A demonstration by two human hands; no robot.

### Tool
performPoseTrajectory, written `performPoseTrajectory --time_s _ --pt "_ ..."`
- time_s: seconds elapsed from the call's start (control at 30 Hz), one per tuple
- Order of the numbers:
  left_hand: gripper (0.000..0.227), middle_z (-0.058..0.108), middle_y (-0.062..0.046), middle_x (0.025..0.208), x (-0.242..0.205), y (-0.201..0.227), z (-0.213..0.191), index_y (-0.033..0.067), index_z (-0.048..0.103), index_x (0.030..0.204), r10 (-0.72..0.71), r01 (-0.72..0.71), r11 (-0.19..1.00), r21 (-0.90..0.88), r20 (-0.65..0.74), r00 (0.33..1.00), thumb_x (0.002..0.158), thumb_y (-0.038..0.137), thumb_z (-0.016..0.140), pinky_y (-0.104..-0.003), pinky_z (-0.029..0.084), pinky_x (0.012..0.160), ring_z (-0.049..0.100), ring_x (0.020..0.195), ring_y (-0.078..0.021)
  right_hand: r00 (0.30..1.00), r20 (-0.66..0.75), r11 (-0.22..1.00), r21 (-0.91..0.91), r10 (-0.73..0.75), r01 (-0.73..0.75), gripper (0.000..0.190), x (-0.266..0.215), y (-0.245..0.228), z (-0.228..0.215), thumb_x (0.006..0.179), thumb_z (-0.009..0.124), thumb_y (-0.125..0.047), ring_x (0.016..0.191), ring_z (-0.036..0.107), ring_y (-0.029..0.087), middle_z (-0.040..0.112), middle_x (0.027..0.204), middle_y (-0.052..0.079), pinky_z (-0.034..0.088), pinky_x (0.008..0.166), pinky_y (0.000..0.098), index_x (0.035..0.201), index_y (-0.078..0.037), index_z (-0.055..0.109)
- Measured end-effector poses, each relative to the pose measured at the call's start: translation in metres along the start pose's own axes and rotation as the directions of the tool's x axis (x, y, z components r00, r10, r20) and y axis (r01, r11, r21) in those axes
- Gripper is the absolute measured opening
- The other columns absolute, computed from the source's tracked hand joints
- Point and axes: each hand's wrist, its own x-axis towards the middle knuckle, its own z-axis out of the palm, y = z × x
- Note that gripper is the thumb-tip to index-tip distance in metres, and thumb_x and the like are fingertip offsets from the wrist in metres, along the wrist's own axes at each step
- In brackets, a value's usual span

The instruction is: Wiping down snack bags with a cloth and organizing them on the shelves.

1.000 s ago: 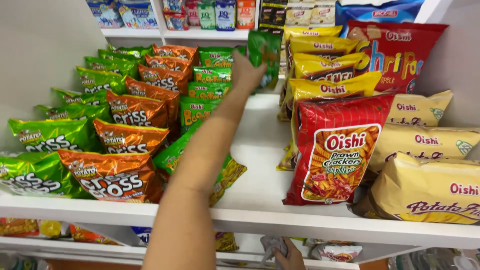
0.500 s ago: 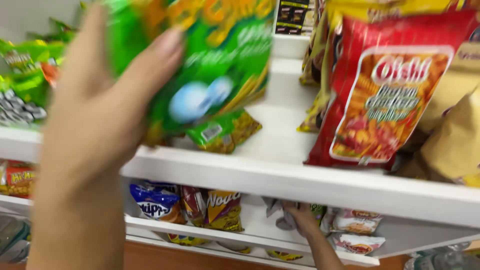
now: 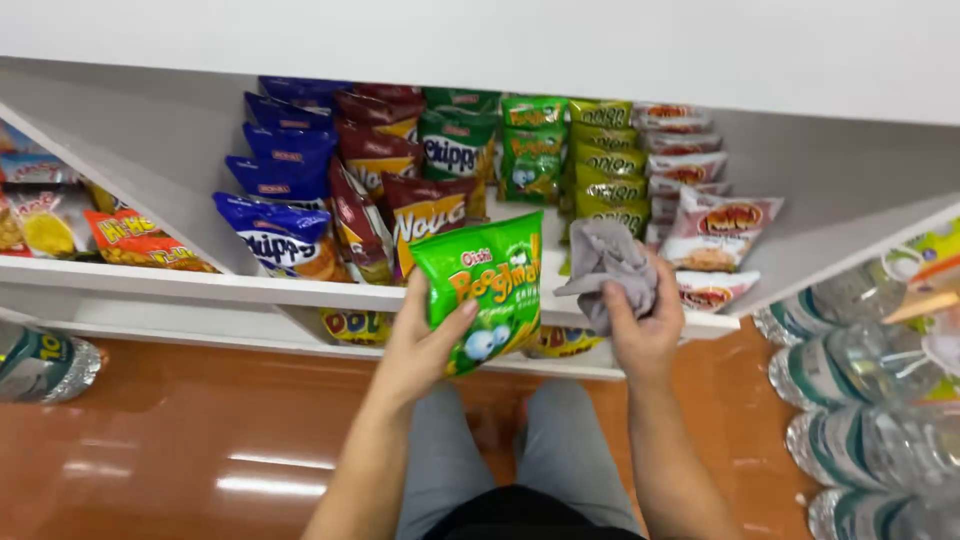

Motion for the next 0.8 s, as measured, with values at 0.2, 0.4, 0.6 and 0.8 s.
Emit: performPoseTrajectory --time_s 0.2,0.4,0.6,0.8 --pt "0.062 0.059 -0.021 0.138 -0.007 -0.055 0.031 0.0102 0.033 0.158 -0.028 0.029 0.998 0.052 -0.011 1.000 0.103 0.026 0.057 -0.055 0.048 0.104 0.054 0.125 -0.0292 0.814 0.397 0.824 -0.205 -0.424 0.529 0.044 -0.025 -0.042 0.030 0.090 0.076 -0.030 0.135 0.054 0.040 0.065 0.135 0.015 0.025 0.124 0.0552 0.131 -0.014 0.071" --pt "0.047 0.065 -0.020 0.129 -0.015 -0.048 0.022 0.0111 0.045 0.151 0.011 -0.027 0.967 0.253 0.066 0.998 0.106 0.023 0.049 -0.057 0.048 0.102 0.058 0.121 -0.0335 0.880 0.283 0.821 -0.334 -0.382 0.464 0.028 -0.004 -0.022 0.013 0.095 0.068 -0.010 0.110 0.063 0.037 0.064 0.117 0.018 0.047 0.104 0.0495 0.121 -0.003 0.069" --pt "0.052 0.065 -0.030 0.125 -0.016 -0.050 0.033 0.0052 0.040 0.152 0.029 -0.097 0.916 0.391 0.176 0.984 0.101 0.006 0.048 -0.064 0.046 0.099 0.059 0.121 -0.0474 0.826 0.407 0.794 -0.304 -0.392 0.526 0.033 -0.009 -0.051 0.041 0.093 0.070 -0.030 0.103 0.062 0.031 0.065 0.116 0.008 0.049 0.097 0.0439 0.121 -0.013 0.073" --pt "0.045 0.070 -0.025 0.121 -0.018 -0.052 0.026 0.0085 0.050 0.148 0.018 -0.069 0.936 0.345 0.149 0.989 0.107 0.025 0.044 -0.056 0.051 0.097 0.063 0.116 -0.0372 0.887 0.318 0.824 -0.357 -0.335 0.439 0.022 0.011 -0.013 0.021 0.093 0.068 -0.021 0.096 0.058 0.031 0.066 0.105 0.010 0.047 0.089 0.0430 0.109 -0.009 0.076"
